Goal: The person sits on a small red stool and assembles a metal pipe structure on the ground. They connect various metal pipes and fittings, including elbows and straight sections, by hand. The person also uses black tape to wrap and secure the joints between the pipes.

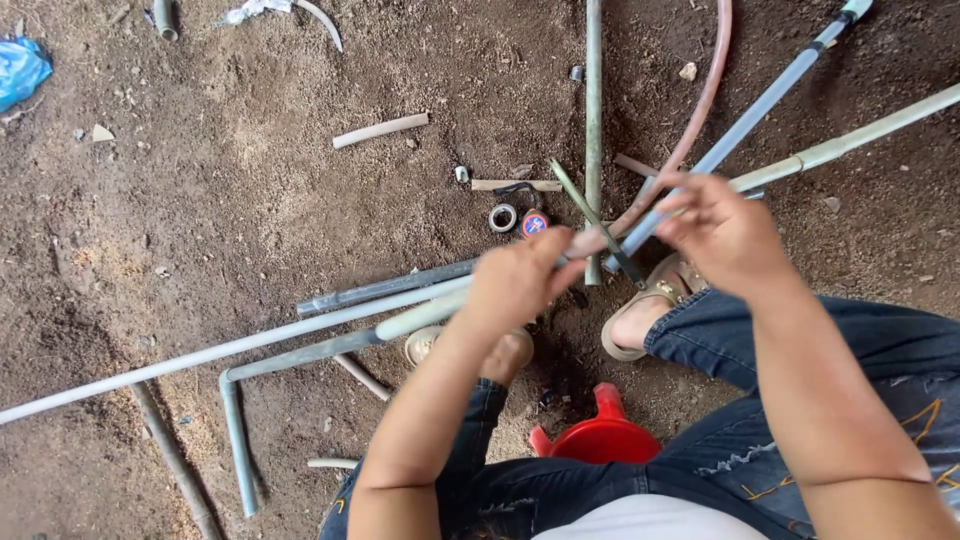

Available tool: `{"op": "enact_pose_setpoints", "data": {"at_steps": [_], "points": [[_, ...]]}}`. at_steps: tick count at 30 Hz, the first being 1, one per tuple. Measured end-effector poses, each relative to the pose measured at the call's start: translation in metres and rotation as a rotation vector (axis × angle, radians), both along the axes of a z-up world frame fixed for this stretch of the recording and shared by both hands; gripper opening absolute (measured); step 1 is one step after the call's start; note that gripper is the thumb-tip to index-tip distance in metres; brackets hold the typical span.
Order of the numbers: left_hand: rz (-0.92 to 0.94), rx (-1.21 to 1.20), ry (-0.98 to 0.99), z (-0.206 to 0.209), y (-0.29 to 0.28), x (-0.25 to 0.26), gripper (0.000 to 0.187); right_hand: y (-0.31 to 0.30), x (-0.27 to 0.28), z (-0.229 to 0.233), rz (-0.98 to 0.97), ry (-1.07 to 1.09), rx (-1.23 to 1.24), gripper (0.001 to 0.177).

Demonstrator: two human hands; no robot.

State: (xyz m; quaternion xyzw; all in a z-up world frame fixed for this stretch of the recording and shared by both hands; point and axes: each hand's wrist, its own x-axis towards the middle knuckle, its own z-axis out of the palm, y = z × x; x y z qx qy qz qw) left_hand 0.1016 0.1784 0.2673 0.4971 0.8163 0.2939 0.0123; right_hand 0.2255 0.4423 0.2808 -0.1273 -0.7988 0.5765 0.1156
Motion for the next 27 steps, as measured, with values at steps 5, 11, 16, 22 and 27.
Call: {"op": "enact_pose_setpoints", "data": {"at_steps": [5, 11, 16, 22, 27], "points": [[0.092, -0.064, 0.022, 0.008, -0.028, -0.042, 0.04, 0.04, -0.005, -0.007, -0.182, -0.166, 0.148, 0.034], [0.069, -0.111, -0.029, -0.047, -0.016, -0.024, 0.044, 0.066, -0.01, -0.103, -0.377, -0.599, 0.166, 0.028], [0.027, -0.109, -0.136, -0.072, -0.002, -0.01, 0.036, 0.086, -0.009, -0.252, -0.595, -0.62, -0.156, 0.047], [-0.051, -0.126, -0.358, -0.076, 0.007, 0.003, 0.038, 0.054, -0.04, -0.279, -0.619, -0.663, -0.495, 0.074], [-0.083, -0.113, -0.476, -0.071, 0.009, 0.01, 0.039, 0.082, -0.041, -0.335, -0.811, -0.566, -0.515, 0.074]]}}
